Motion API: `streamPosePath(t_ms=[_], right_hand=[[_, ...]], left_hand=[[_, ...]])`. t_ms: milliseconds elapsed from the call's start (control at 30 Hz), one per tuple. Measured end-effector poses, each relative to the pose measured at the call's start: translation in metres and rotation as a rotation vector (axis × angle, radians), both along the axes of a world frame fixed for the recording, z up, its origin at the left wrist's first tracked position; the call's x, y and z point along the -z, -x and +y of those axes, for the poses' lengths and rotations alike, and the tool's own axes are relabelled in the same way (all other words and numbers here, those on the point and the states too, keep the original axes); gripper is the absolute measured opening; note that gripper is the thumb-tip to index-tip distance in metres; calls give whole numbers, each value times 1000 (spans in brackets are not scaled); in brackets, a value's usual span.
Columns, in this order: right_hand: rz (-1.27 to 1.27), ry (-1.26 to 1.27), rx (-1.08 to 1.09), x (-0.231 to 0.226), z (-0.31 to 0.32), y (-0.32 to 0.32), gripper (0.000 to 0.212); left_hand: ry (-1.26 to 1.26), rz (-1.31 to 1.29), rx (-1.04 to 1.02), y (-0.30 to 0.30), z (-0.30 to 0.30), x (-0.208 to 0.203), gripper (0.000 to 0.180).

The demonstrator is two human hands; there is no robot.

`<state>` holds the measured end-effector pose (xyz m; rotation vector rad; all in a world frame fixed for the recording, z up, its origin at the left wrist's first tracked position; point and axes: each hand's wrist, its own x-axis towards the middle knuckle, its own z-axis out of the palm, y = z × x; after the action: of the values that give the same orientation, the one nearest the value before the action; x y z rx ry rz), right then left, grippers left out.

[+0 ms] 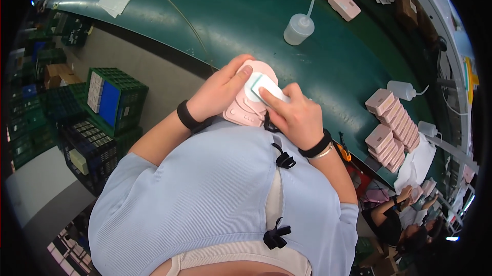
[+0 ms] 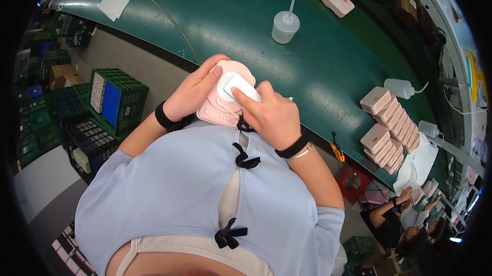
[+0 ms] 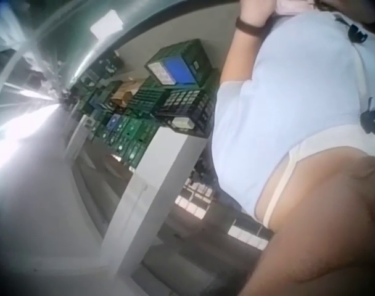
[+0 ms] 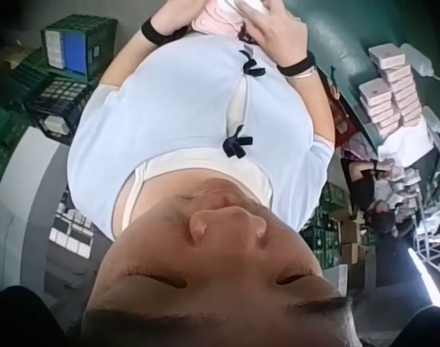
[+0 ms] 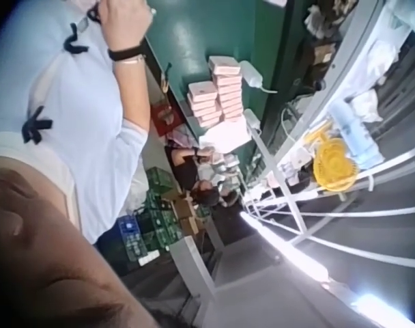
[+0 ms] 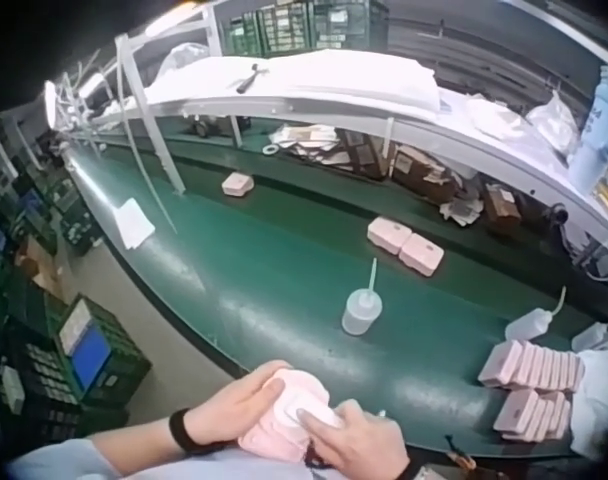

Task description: The person cleans pink electronic devices by picking them up from a conveyor belt, blowing air on them with a nozzle, and wiping them with a cloth before placing them in a row on the table.

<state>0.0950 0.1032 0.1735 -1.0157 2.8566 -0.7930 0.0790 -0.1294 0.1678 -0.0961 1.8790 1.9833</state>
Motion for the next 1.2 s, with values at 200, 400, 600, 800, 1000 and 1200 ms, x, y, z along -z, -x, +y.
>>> streamPosePath(t_ms=[200, 400, 600, 800, 1000, 1200], right_hand=[[-3, 22, 17, 0, 0, 8, 51], [7, 14, 6, 0, 4, 14, 52], [-29, -58, -2, -1, 21, 4, 51], [26, -30, -10, 7, 36, 4, 51], [42, -5, -13, 2, 47, 7, 50], [7, 4, -16, 6, 76, -12, 51]], left_hand=[[59, 6, -2, 3, 7, 9, 38], [162, 53, 31, 4, 10, 16, 40], [113, 7, 41, 3, 23, 9, 40], [119, -6, 38, 0, 36, 13, 41], [134, -23, 88, -4, 53, 5, 40], [55, 6, 43, -13, 75, 8, 39]])
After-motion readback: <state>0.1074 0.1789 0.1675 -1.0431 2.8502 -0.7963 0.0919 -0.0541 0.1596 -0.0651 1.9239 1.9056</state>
